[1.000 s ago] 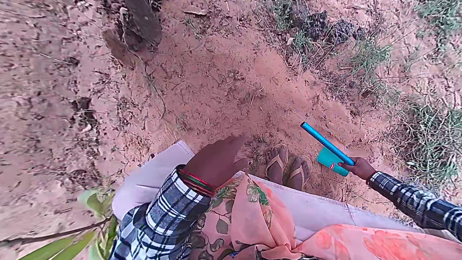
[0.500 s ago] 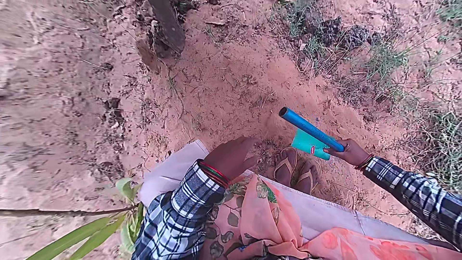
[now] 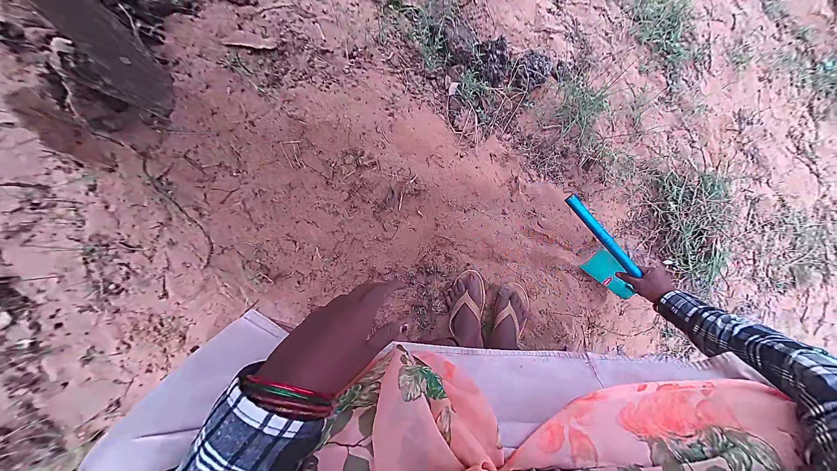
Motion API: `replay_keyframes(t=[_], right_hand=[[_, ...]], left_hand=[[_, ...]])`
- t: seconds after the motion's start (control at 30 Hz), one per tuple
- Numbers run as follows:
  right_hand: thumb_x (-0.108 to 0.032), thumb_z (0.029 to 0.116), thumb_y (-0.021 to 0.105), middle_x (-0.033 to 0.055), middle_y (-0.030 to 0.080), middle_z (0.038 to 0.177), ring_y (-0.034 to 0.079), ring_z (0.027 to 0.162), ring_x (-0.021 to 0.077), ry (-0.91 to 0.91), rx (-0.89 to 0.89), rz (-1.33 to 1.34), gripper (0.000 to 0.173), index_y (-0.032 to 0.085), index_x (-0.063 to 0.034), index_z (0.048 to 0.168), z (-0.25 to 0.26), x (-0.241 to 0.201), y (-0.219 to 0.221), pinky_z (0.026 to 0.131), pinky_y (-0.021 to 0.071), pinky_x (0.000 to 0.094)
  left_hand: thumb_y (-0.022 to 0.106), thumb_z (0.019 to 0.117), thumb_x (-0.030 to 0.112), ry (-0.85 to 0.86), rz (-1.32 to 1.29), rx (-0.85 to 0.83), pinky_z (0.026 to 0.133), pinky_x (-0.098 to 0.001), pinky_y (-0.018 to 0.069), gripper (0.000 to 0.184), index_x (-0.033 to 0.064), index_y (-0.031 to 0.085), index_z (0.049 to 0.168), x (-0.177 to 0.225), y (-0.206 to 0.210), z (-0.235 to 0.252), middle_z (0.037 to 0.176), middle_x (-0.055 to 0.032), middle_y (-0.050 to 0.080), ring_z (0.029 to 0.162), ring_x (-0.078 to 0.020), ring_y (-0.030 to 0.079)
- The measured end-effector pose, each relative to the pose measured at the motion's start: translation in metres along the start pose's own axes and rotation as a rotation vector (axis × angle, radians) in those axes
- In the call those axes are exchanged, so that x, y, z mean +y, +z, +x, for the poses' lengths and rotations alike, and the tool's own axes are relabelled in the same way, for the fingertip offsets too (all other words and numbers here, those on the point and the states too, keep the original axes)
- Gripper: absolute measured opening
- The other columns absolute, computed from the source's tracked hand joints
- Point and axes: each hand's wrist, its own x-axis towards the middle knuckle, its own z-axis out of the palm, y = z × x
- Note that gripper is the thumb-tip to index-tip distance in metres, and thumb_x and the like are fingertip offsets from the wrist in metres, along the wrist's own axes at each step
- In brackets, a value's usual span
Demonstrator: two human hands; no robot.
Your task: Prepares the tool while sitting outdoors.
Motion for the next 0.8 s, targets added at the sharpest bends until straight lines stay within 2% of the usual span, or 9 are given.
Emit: replay_keyframes(t=[0.1,0.23,0.3,0.4,0.43,0.5,0.57,0.67,0.8], right_hand=[[-0.036,0.1005,0.067,0.0196,0.063,0.085,0.059,0.074,0.0282,-0.023,0.0,0.088,0.044,0.066,0.0072,0.105,0.011,-0.005,0.036,0.075,0.0474,0.0528],[-0.039,0.0994,0.067,0.0146,0.062,0.084,0.058,0.073,0.0247,-0.088,-0.011,0.147,0.043,0.066,0.0034,0.106,0.022,-0.063,0.061,0.073,0.0474,0.0496],[-0.039,0.0983,0.069,0.0076,0.058,0.077,0.053,0.066,0.0167,-0.189,-0.018,0.215,0.04,0.066,0.0012,0.104,0.02,-0.1,0.058,0.067,0.0465,0.0418],[-0.03,0.0955,0.072,-0.0065,0.05,0.062,0.044,0.052,0.0008,-0.456,-0.042,0.364,0.029,0.064,-0.0039,0.085,0.007,-0.147,0.039,0.054,0.0407,0.0235],[-0.027,0.0933,0.073,-0.0104,0.048,0.058,0.043,0.049,-0.0027,-0.557,-0.047,0.41,0.028,0.061,-0.008,0.077,0.005,-0.158,0.032,0.051,0.0389,0.0199],[-0.025,0.0919,0.074,-0.0141,0.047,0.055,0.042,0.047,-0.0048,-0.671,-0.076,0.464,0.029,0.057,-0.0139,0.071,0.0,-0.172,0.02,0.05,0.0372,0.0177],[-0.026,0.0919,0.073,-0.0151,0.046,0.053,0.042,0.045,-0.0045,-0.655,-0.092,0.485,0.03,0.056,-0.0167,0.07,-0.002,-0.175,0.015,0.048,0.0367,0.0178],[-0.03,0.0944,0.072,-0.0116,0.045,0.056,0.041,0.046,-0.0011,-0.488,-0.081,0.411,0.029,0.057,-0.012,0.077,0.002,-0.151,0.023,0.047,0.0364,0.0207],[-0.033,0.0969,0.073,0.0057,0.055,0.071,0.048,0.06,0.0143,-0.265,-0.045,0.18,0.036,0.066,0.0025,0.096,0.008,-0.086,0.034,0.062,0.0445,0.0401]], left_hand=[[0.062,0.1017,0.043,-0.02,0.024,-0.047,0.094,-0.0633,0.0524,0.058,0.02,0.048,0.153,0.006,0.0,0.002,0.144,-0.0172,0.058,0.118,-0.0417,0.065],[0.062,0.1015,0.045,-0.021,0.045,-0.057,0.097,-0.0615,0.0526,0.059,0.0209,0.048,0.153,0.01,0.003,0.004,0.146,-0.015,0.057,0.122,-0.0392,0.064],[0.062,0.102,0.045,-0.06,0.045,-0.08,0.099,-0.0603,0.0519,0.059,0.0213,0.047,0.154,0.016,-0.001,0.002,0.147,-0.0148,0.056,0.123,-0.0387,0.063],[0.062,0.1035,0.041,-0.12,0.036,-0.139,0.102,-0.0594,0.0496,0.059,0.0194,0.045,0.155,0.029,-0.01,0.001,0.149,-0.0162,0.054,0.124,-0.0391,0.062],[0.061,0.1038,0.041,-0.129,0.036,-0.151,0.103,-0.0586,0.0491,0.058,0.0195,0.044,0.155,0.032,-0.011,0.002,0.149,-0.0159,0.053,0.125,-0.0387,0.061],[0.061,0.104,0.041,-0.132,0.03,-0.16,0.104,-0.0582,0.0487,0.058,0.0205,0.044,0.156,0.034,-0.011,0.003,0.15,-0.0156,0.053,0.127,-0.0378,0.06],[0.06,0.1044,0.042,-0.14,0.029,-0.165,0.105,-0.0583,0.0482,0.059,0.0208,0.043,0.156,0.034,-0.013,0.003,0.15,-0.0156,0.053,0.128,-0.037,0.06],[0.06,0.1049,0.04,-0.147,0.03,-0.169,0.106,-0.0597,0.0466,0.059,0.0178,0.042,0.157,0.035,-0.017,-0.001,0.151,-0.0165,0.052,0.131,-0.0378,0.057],[0.059,0.1051,0.041,-0.084,0.032,-0.141,0.104,-0.0604,0.048,0.058,0.0183,0.043,0.156,0.035,-0.017,-0.01,0.151,-0.0154,0.052,0.131,-0.0381,0.058]])
